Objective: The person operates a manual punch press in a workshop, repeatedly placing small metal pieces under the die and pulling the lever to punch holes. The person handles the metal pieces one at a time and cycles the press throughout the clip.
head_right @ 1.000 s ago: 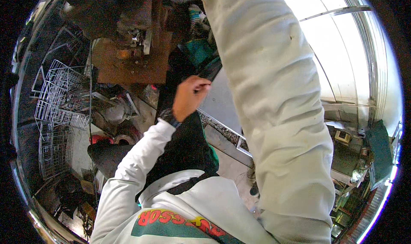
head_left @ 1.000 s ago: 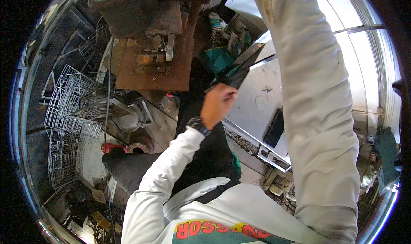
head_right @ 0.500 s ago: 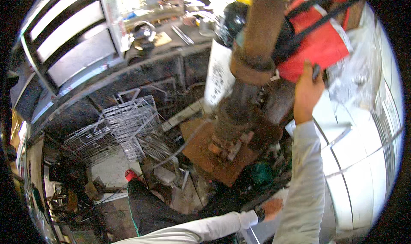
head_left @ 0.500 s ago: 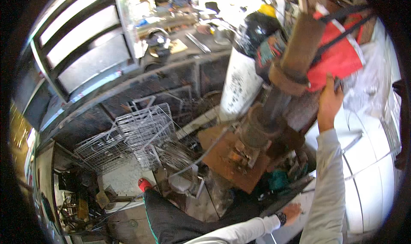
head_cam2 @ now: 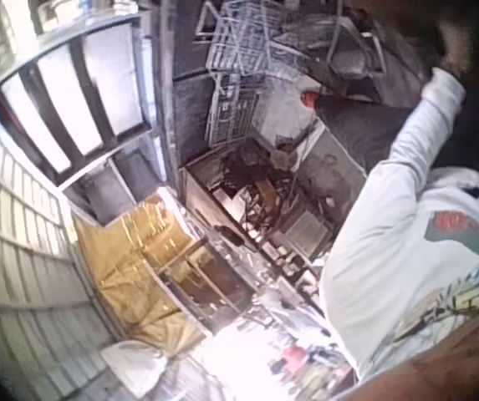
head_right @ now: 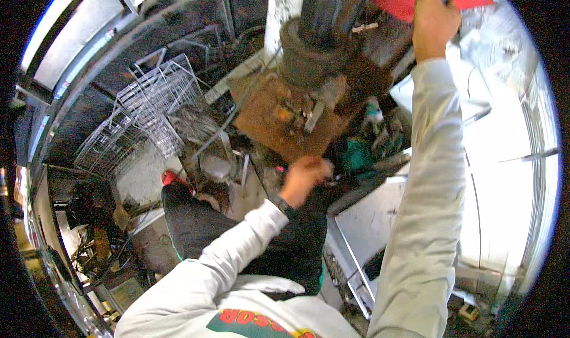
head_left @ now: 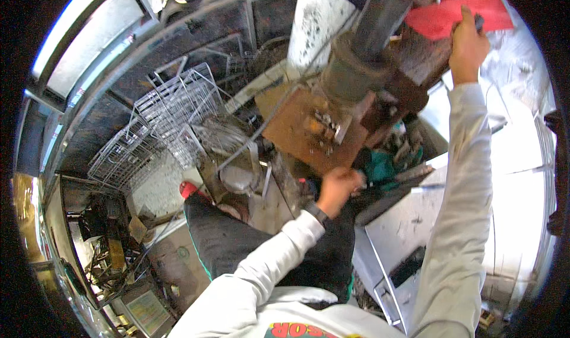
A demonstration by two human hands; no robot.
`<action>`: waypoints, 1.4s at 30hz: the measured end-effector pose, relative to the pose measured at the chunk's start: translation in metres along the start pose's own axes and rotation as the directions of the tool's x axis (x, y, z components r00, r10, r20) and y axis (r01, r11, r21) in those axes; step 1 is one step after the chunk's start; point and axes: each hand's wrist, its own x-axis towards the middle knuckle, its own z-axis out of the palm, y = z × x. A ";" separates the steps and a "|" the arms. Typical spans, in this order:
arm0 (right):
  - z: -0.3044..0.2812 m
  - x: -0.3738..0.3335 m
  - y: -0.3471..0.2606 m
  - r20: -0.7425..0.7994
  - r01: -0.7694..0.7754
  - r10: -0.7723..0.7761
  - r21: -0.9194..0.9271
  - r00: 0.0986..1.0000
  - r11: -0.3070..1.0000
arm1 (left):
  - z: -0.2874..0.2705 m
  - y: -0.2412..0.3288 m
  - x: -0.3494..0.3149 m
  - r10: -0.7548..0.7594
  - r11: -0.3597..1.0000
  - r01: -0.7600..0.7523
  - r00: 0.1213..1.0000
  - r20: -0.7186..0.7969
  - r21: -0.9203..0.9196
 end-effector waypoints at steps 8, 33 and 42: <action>0.013 -0.011 -0.016 0.002 -0.073 0.074 0.167 0.997 0.983 | -0.133 0.022 0.087 -0.034 0.923 -0.181 0.841 -0.541 -0.339; 0.008 0.000 -0.006 -0.006 -0.072 0.075 0.198 0.997 0.978 | -0.103 0.037 0.126 -0.030 0.947 -0.178 0.777 -0.629 -0.266; 0.010 -0.008 -0.016 -0.045 -0.078 0.086 0.160 0.995 0.984 | -0.109 0.036 0.124 -0.045 0.934 -0.170 0.816 -0.577 -0.314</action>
